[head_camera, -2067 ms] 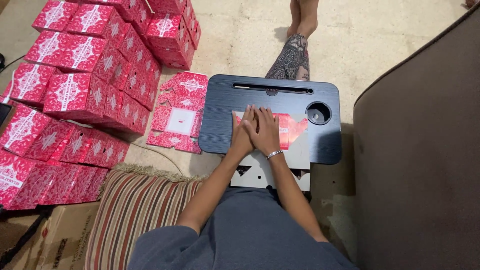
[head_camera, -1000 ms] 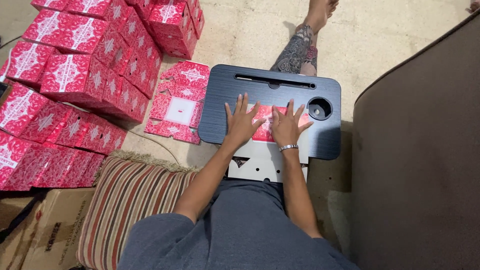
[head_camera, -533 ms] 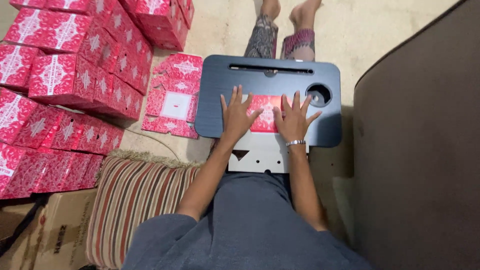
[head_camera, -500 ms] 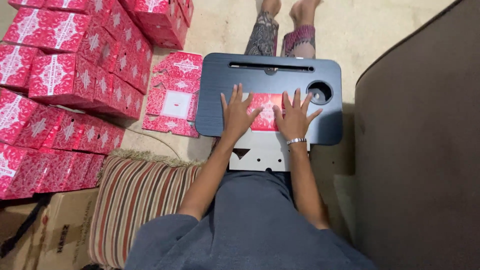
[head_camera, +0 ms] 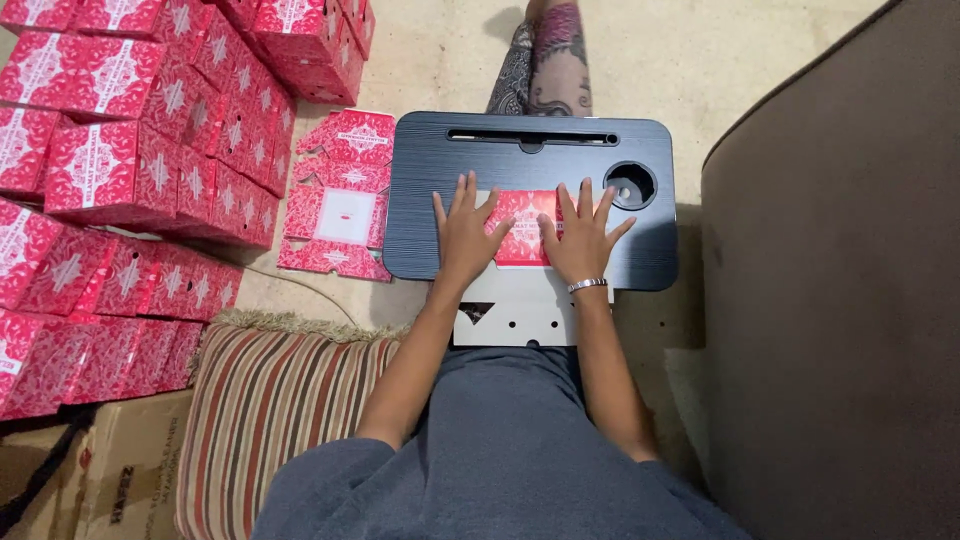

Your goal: Assembling cardboard boxes by folding templates and applying decorative paper stickers.

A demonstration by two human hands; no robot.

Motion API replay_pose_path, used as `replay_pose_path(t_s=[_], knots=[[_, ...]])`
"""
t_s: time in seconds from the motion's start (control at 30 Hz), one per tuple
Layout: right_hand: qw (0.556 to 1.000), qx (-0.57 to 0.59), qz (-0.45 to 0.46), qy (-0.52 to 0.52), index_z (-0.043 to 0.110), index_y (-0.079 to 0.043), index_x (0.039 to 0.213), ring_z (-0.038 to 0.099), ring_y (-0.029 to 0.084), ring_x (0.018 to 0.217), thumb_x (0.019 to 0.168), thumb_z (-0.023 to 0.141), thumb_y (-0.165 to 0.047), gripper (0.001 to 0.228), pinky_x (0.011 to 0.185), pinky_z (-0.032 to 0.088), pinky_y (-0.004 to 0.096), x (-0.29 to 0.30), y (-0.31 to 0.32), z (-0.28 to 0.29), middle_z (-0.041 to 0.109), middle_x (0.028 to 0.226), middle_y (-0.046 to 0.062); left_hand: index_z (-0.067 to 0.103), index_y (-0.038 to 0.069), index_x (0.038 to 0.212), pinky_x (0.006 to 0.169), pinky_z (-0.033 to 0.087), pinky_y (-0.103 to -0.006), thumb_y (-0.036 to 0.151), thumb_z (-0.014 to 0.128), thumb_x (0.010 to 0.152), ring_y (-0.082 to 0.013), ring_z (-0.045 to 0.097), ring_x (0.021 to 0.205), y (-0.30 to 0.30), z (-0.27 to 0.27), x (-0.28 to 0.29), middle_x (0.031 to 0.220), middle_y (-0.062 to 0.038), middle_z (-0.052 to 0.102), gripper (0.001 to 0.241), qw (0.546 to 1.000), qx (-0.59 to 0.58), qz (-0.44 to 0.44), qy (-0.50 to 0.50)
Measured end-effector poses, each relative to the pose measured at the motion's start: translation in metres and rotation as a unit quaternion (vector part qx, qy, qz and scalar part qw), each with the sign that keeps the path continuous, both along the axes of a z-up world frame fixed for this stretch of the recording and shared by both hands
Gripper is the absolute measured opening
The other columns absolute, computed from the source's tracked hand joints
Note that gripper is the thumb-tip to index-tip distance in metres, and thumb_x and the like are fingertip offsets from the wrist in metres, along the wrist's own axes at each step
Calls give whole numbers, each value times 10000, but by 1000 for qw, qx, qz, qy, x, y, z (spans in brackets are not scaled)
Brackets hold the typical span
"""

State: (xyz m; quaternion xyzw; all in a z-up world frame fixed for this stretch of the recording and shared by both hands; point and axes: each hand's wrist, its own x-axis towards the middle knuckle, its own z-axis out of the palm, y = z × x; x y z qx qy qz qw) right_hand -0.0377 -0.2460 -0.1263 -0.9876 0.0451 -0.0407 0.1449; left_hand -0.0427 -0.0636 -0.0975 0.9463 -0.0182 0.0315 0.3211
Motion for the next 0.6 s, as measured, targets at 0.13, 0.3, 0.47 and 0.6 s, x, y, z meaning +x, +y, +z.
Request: replay_pose_path(t_s=[0.13,0.3,0.47,0.6], knots=[[1000,3,-3,-4,495,-307,1536,130,402,1561,1017,512,-562,578,1096,-15,816,0,0,-1,318,1671,97,605,132,1427,1217,-64,-609,450,664,970,-355,245,1540,1,4,0,1604,-215,372,560,1000,2,-11,12],[1000,-9,5,-6,489,-302,1543,122,403,1561,1024,509,-559,580,1086,-20,825,1,-1,-5,303,1678,91,565,128,1462,1209,-90,-627,460,591,1010,-346,198,1557,3,4,-2,1637,-216,303,562,999,26,-34,26],[1000,-18,7,2,484,-287,1548,110,412,1559,1029,511,-526,572,1071,-23,837,3,-2,-10,304,1676,101,519,156,1504,1212,-86,-624,490,530,1030,-343,170,1565,7,-3,-4,1652,-207,282,580,997,49,-54,22],[998,-54,11,31,468,-228,1539,103,452,1544,1015,529,-369,545,1013,42,907,8,11,-16,300,1671,124,502,194,1520,1215,-61,-619,512,504,1035,-332,173,1568,9,-6,0,1658,-182,283,580,995,77,-61,27]])
